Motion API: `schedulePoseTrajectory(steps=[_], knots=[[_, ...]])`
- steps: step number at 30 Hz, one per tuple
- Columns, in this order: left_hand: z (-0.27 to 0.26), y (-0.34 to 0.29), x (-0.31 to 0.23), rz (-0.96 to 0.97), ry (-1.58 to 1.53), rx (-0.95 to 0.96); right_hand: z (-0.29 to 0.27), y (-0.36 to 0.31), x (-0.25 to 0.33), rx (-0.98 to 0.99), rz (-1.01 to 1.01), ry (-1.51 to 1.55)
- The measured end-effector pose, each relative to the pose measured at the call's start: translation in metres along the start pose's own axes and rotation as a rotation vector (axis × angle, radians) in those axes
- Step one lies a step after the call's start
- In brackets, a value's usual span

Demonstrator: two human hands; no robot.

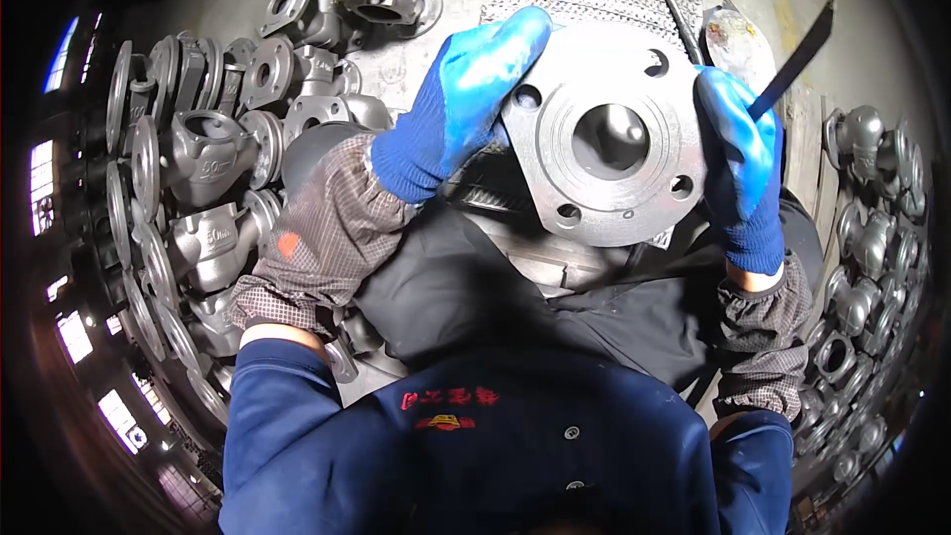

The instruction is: The person cleans and finishes several metal valve body castings by hand using a small metal scraper tool to remove burrs and excess material from the flange faces and internal cavities.

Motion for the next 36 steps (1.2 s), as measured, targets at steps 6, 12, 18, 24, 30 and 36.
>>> schedulePoseTrajectory(steps=[6,12,18,24,30,36], knots=[[0.006,-0.017,0.024,-0.112,-0.009,0.033,0.004,0.008,0.007,0.061,0.134,0.227],[-0.005,-0.023,0.022,0.005,0.038,0.044,0.016,0.014,0.011,0.005,0.458,0.61],[-0.022,-0.006,-0.034,-0.443,-0.091,-0.087,0.037,0.014,0.004,-0.033,0.725,0.93],[0.013,-0.018,-0.08,-0.458,0.316,0.203,0.035,0.031,0.022,0.11,0.254,0.555],[-0.004,-0.026,-0.067,-0.435,0.274,0.233,0.018,0.004,-0.044,-0.022,0.867,0.785],[-0.025,-0.022,-0.041,-0.344,0.213,0.13,0.037,-0.063,-0.109,-0.194,1.123,0.756]])
Point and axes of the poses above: each hand's wrist, its own y-axis towards the middle knuckle, its own z-axis out of the palm, x = y × z, the point moved 7 cm from there along y, towards the middle knuckle, and after that the axes turned 6 degrees about x, right-handed, at the moved point
